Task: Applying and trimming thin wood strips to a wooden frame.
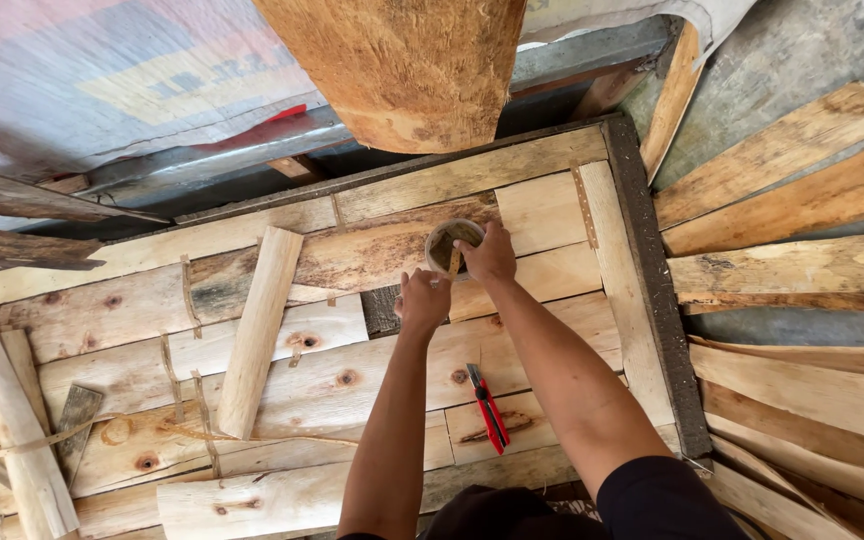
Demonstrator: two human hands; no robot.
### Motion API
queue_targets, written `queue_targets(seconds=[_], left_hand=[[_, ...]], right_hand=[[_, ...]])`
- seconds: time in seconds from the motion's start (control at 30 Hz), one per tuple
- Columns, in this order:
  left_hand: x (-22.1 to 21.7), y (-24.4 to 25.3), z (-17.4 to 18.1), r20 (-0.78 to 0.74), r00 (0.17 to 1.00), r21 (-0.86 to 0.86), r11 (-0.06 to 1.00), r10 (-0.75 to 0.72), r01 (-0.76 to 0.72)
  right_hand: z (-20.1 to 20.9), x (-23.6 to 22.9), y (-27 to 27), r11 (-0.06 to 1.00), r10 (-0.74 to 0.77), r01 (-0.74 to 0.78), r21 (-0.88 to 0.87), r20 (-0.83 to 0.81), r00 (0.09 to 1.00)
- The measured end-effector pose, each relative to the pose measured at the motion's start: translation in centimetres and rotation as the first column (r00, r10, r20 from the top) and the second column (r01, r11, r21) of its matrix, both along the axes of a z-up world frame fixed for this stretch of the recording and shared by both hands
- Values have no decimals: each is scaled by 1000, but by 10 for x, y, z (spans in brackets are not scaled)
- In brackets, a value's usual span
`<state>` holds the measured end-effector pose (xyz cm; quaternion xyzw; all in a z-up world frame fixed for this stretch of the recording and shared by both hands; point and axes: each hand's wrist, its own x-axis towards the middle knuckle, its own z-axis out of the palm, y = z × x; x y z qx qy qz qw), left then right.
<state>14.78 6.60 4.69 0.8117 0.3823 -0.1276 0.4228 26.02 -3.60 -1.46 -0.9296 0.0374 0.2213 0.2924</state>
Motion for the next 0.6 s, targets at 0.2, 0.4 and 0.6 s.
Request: queue_targets(seconds=[0.2, 0.4, 0.6], left_hand=[[-23, -10, 19, 199, 903, -322, 896, 381, -307], [-26, -47, 1, 285, 840, -443, 841, 461, -311], [-29, -92, -37, 246, 780, -670, 682, 575, -292]], right_hand=[[2, 1, -28, 974, 18, -55, 221, 166, 986], [11, -18, -69, 782, -47, -39, 622, 121, 992], [56, -37, -102, 600, -12, 256, 758, -312, 950]])
